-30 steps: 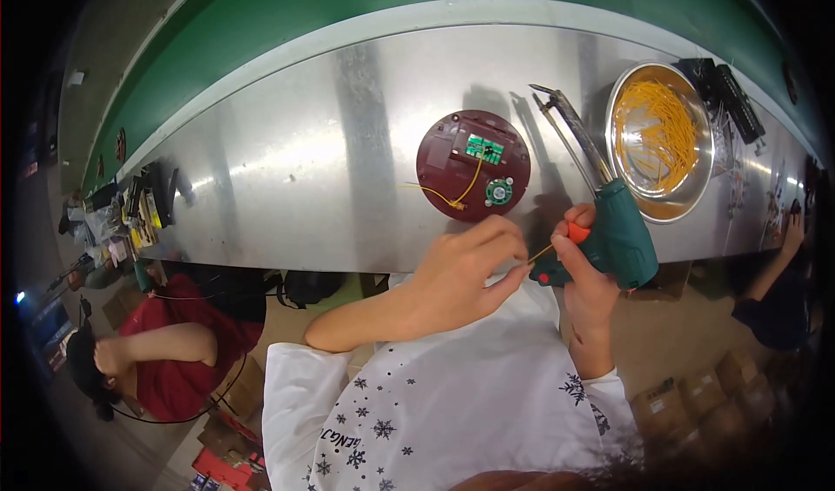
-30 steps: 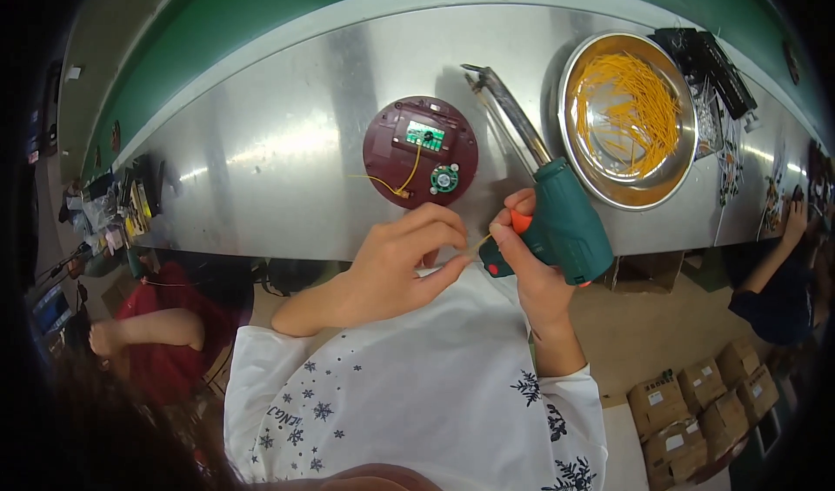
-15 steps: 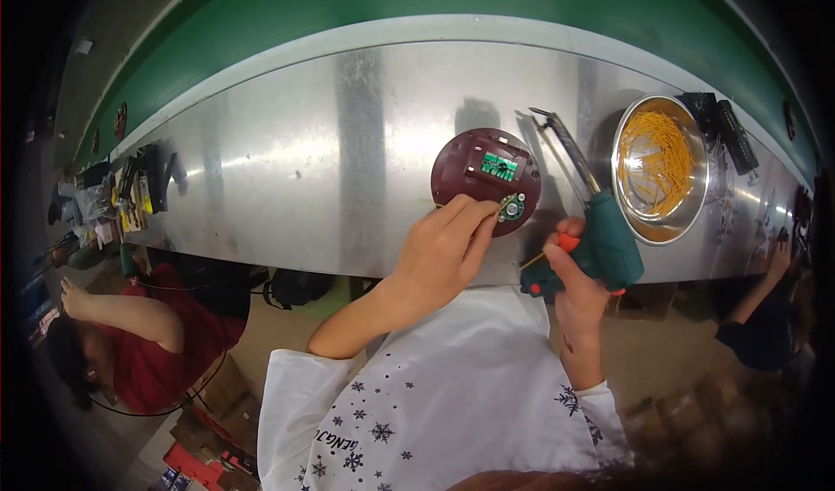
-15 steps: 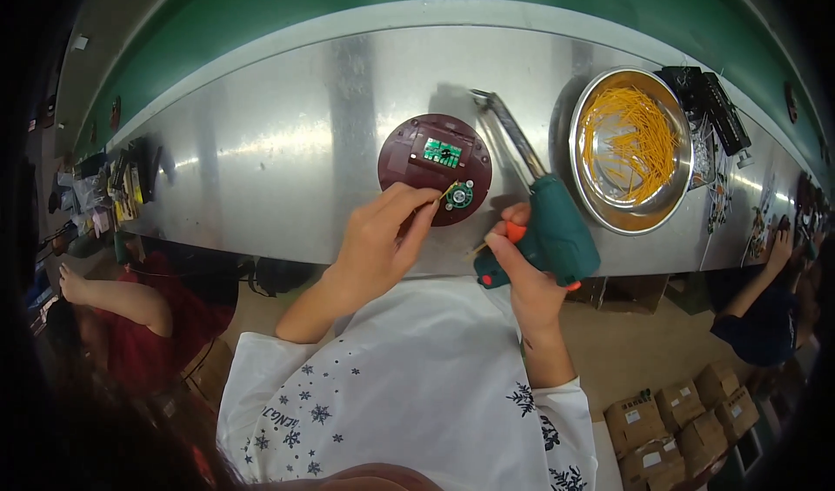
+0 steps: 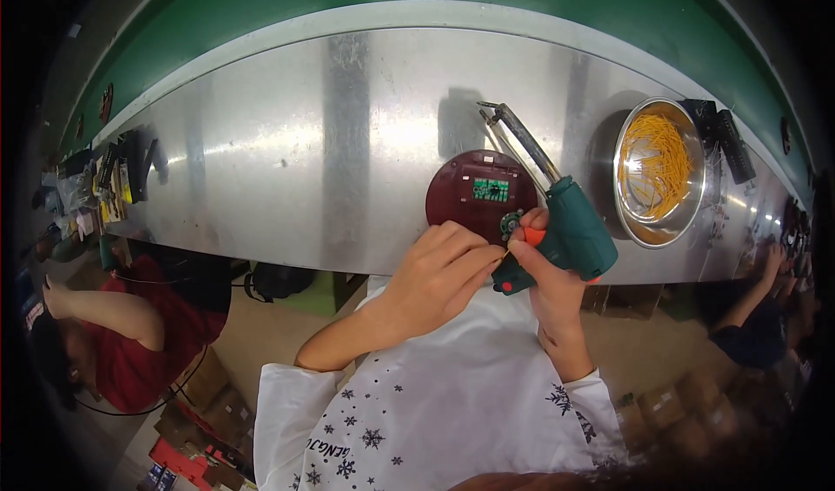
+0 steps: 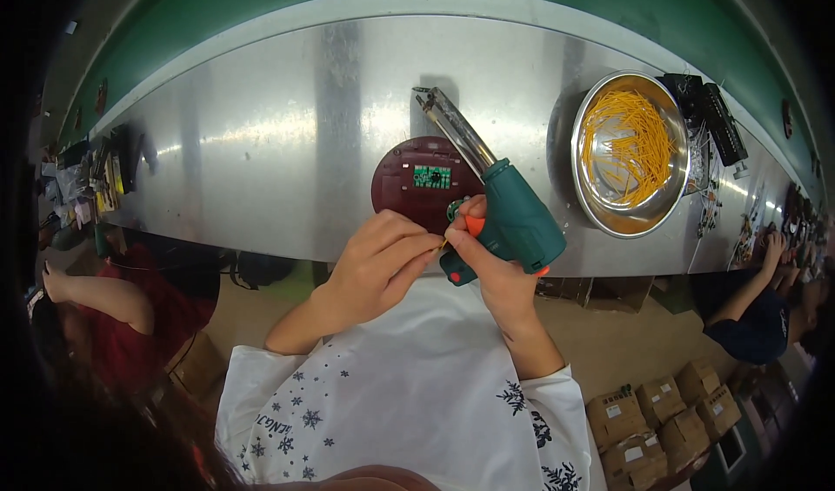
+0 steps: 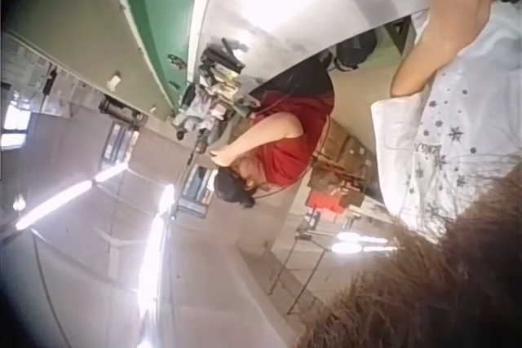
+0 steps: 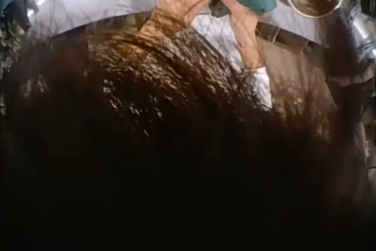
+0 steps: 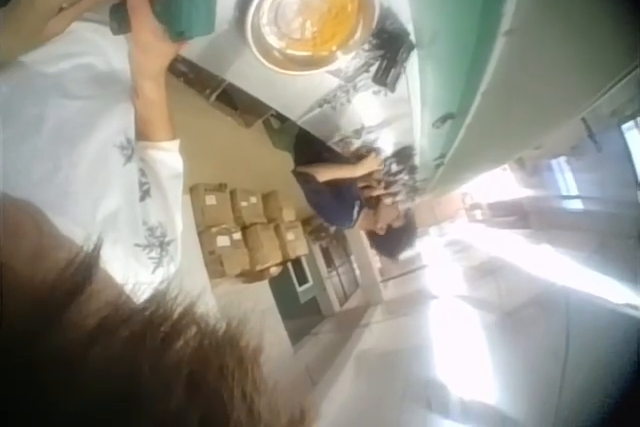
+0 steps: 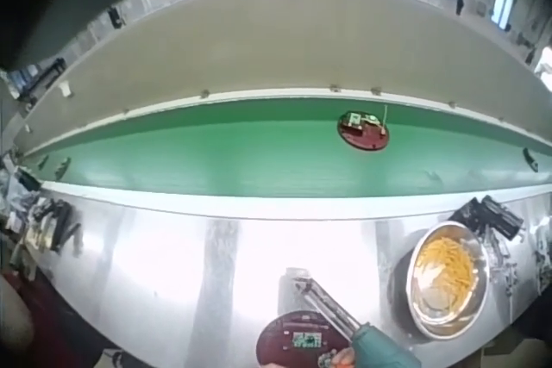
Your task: Assembling electronic components by picking parts, applying heat with a heat gun, and fastening with a screwdriver on an assembly line.
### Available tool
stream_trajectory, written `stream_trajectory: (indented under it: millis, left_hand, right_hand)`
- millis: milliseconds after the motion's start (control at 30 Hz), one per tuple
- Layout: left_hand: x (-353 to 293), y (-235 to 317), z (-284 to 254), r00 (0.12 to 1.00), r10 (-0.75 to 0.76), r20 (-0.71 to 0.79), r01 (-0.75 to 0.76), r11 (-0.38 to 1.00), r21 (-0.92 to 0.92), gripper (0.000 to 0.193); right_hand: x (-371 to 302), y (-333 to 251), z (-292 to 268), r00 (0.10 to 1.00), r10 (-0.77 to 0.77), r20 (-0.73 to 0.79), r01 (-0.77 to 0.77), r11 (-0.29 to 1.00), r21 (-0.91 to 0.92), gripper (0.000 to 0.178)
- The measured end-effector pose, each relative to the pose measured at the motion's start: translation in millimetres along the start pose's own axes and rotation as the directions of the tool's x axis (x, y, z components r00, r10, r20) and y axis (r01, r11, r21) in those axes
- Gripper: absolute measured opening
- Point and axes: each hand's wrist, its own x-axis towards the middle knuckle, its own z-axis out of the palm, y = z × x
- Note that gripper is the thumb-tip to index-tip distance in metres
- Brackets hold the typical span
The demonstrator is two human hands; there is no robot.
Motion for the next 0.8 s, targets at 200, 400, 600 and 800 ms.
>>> stream_trajectory:
  millis: [200, 400, 600, 800]
  left_hand:
    - [2.0, 13.2, 11.3, 0.982, -0.131, -0.138, 0.131, 0.991, -0.004, 0.024]
    - [5.7, 10.8, 17.3, 0.984, -0.085, -0.156, 0.095, 0.994, 0.055, 0.018]
    - [7.2, 11.3, 16.7, 0.989, -0.093, -0.119, 0.096, 0.995, 0.022, 0.018]
    - [6.8, 13.3, 17.0, 0.986, -0.104, -0.129, 0.108, 0.994, 0.024, 0.019]
  right_hand:
    - [-2.4, 0.4, 0.6, 1.000, 0.016, 0.004, -0.016, 0.999, 0.036, 0.032]
    - [1.1, -2.3, -1.8, 0.999, 0.038, -0.007, -0.037, 0.998, 0.051, 0.031]
    - [5.9, -12.9, -0.5, 0.967, 0.254, -0.009, -0.245, 0.939, 0.240, 0.024]
    - [4.6, -14.9, 3.7, 0.961, 0.275, -0.006, -0.270, 0.946, 0.181, 0.022]
